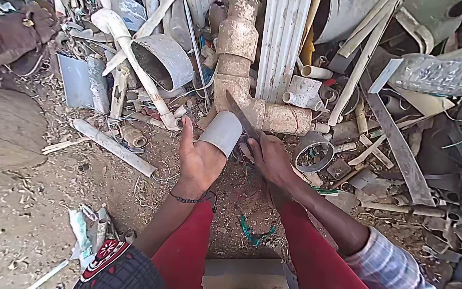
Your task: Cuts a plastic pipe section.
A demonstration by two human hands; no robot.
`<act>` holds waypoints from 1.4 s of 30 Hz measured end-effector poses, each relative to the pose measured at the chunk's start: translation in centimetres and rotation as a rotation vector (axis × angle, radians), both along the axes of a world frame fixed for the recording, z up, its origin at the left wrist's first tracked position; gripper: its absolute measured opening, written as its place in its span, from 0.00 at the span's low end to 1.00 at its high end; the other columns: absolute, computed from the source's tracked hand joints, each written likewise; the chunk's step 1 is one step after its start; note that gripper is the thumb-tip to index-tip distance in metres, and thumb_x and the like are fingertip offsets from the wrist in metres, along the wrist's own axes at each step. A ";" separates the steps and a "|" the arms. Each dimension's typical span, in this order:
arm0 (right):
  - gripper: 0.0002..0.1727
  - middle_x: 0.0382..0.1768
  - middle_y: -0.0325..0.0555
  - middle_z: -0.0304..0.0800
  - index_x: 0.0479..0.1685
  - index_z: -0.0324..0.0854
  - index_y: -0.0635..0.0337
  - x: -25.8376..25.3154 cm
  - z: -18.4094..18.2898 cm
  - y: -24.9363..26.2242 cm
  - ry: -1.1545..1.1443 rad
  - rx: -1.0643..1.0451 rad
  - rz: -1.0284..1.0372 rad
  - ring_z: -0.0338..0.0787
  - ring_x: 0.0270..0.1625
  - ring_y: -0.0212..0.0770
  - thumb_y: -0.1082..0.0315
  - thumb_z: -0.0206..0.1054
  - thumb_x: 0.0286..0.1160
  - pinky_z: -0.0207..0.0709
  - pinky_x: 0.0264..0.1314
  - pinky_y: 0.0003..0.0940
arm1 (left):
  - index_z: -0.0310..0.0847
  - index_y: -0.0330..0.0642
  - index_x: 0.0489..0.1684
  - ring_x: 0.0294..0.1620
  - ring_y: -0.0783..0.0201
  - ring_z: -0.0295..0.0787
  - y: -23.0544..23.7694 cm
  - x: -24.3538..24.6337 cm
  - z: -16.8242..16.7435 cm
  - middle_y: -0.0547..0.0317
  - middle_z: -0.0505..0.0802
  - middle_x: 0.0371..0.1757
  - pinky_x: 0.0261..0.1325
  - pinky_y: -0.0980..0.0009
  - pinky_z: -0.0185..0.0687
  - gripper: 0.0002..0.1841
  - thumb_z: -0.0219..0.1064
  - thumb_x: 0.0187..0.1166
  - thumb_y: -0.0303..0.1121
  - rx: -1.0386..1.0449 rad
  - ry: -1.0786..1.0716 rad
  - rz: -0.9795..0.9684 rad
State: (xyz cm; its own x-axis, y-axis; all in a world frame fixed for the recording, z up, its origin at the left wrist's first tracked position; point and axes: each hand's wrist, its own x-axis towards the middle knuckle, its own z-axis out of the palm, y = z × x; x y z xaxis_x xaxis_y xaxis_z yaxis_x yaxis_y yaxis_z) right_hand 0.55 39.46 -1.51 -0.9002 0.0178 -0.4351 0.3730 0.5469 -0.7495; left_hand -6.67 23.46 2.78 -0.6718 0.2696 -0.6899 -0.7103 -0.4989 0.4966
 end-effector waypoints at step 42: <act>0.29 0.27 0.45 0.89 0.76 0.72 0.72 4.5 2.1 1.8 0.380 0.054 -0.024 0.86 0.23 0.39 0.58 0.58 0.84 0.84 0.28 0.40 | 0.50 0.32 0.88 0.81 0.70 0.72 -0.4 -0.1 -1.1 0.50 0.76 0.80 0.85 0.68 0.68 0.42 0.35 0.89 0.62 -0.470 0.588 -0.286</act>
State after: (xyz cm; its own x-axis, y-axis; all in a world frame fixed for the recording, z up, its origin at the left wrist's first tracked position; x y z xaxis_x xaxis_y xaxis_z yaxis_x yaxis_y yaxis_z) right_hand 5.04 41.25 0.55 -0.9962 0.0543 -0.0684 0.0872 0.5840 -0.8071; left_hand -6.76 23.02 1.71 -0.9091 0.2555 -0.3290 -0.3361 0.0169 0.9417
